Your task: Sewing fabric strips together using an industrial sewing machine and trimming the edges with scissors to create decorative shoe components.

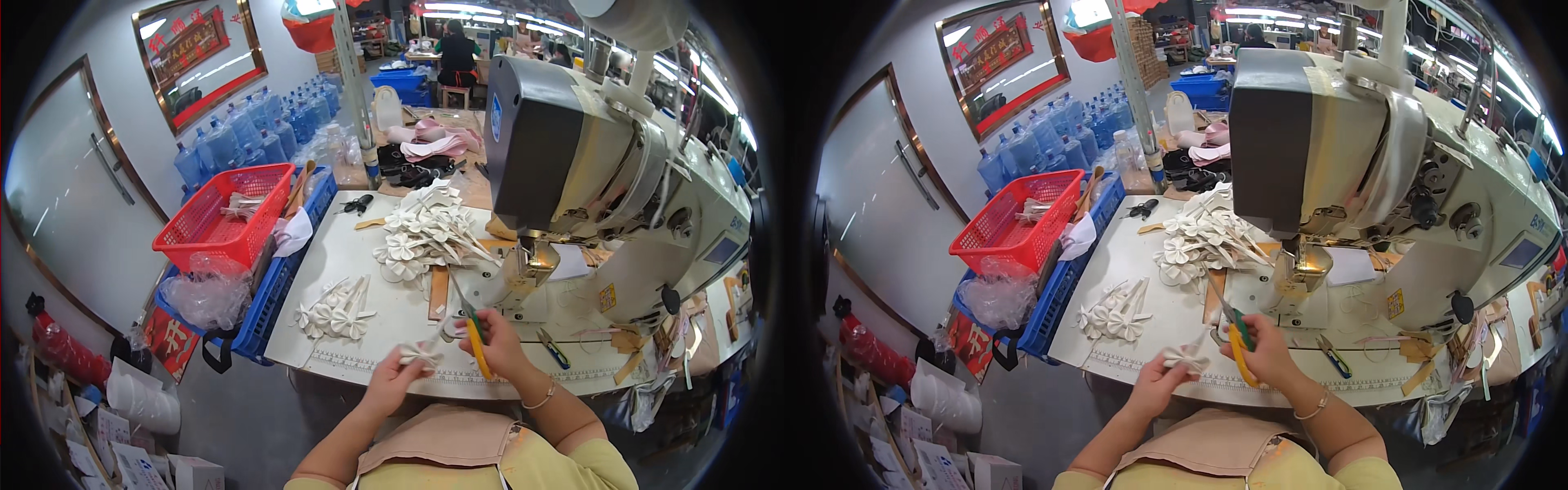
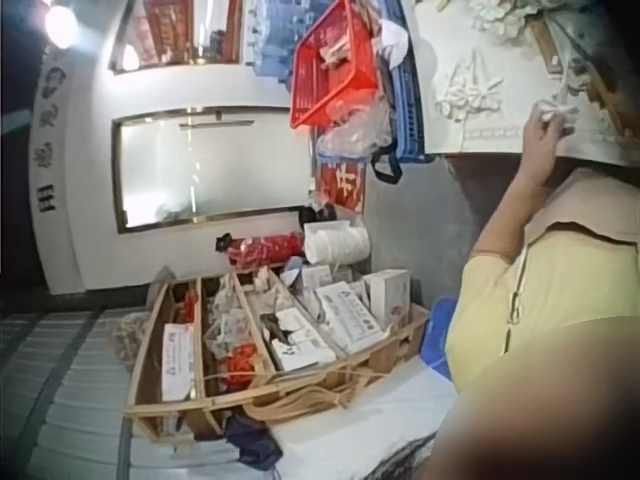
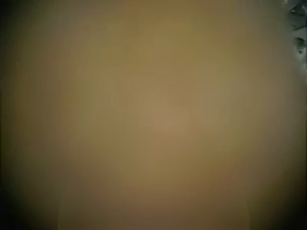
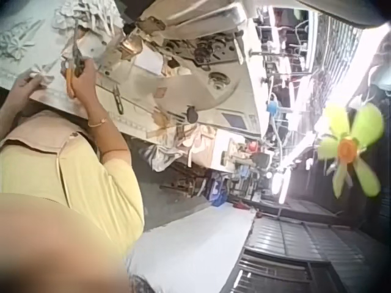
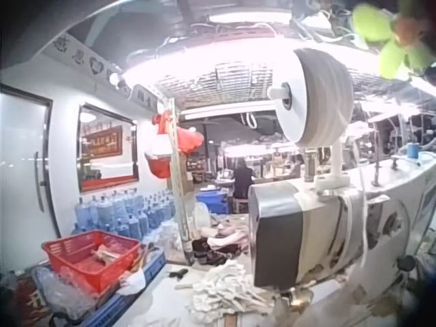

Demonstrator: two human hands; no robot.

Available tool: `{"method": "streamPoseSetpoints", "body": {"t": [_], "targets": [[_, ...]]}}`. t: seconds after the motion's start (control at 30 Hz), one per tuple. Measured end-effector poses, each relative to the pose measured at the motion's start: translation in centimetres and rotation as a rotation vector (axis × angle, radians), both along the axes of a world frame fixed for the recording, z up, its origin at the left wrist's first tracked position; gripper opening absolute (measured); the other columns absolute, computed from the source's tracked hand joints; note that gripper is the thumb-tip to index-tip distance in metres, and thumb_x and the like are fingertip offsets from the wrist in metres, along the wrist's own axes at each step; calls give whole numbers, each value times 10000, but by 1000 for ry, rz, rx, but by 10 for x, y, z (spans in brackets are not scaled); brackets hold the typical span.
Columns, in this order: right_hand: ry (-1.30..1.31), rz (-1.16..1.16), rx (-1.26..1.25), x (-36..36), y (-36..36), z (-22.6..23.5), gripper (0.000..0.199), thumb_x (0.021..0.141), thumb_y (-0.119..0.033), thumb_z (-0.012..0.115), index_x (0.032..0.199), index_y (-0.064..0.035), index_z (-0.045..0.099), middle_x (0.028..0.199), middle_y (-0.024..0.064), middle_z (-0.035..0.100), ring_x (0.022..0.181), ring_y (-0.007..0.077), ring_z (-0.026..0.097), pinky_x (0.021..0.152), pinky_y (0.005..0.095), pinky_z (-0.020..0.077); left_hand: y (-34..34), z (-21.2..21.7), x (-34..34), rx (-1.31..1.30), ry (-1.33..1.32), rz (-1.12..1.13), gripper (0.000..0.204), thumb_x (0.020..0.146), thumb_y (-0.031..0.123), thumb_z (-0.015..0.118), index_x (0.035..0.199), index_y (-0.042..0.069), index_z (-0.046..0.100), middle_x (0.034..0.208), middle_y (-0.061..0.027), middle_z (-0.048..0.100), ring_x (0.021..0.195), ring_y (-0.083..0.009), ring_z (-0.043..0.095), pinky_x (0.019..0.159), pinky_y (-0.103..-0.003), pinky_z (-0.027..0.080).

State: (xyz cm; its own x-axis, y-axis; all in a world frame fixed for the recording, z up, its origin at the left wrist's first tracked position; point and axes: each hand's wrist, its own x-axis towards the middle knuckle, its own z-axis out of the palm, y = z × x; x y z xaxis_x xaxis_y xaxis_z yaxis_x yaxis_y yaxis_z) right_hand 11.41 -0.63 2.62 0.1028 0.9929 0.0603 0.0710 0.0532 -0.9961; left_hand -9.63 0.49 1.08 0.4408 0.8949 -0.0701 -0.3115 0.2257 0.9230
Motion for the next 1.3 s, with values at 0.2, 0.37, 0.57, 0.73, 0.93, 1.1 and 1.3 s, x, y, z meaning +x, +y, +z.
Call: {"method": "streamPoseSetpoints", "body": {"t": [0.2,0.37,0.57,0.73,0.93,1.1,1.3], "targets": [[381,-31,-116,-27,21,30,252,779,-22,617,973,-7,455,792,69,566,616,118,564,516,226,455,-7,0,3,-30,-100,-57,194,849,46,580,1029,-20,557,919,-67,616,797,-127,596,717,-262,521],[573,97,-155,-28,18,37,218,820,-106,583,964,-9,451,805,88,570,651,136,584,487,231,454,-3,-3,3,-8,-138,23,156,840,46,584,988,3,568,882,-43,614,790,-124,592,665,-270,522],[359,-32,-112,-33,24,24,250,755,-46,657,916,-22,467,720,55,533,544,123,544,448,232,428,-2,-3,8,528,-55,69,212,797,13,616,999,-20,562,1130,-93,532,1040,-182,521,923,-305,405],[459,18,-160,-41,13,15,268,771,-68,651,946,-27,453,764,59,557,546,112,530,449,218,411,-3,17,2,72,-298,56,294,798,0,615,1073,-14,513,1018,-69,577,968,-154,550,859,-295,445],[424,41,-73,-33,15,40,228,763,-84,650,880,-18,466,756,86,592,568,109,528,459,224,403,3,2,-10,132,-51,-56,195,835,15,589,1024,2,542,932,-49,589,822,-109,565,693,-241,488],[340,71,-173,-40,25,22,289,712,-100,711,877,-18,489,685,38,549,537,97,510,462,219,408,0,7,4,449,21,50,182,816,-19,592,993,14,564,1030,-80,566,1041,-141,499,849,-276,444],[279,206,-336,-50,12,-13,317,767,-193,683,974,-10,526,729,33,557,530,93,513,452,215,418,6,-12,0,381,-313,126,192,841,8,569,1021,39,511,1103,-114,545,1156,-267,476,904,-370,412]]}}
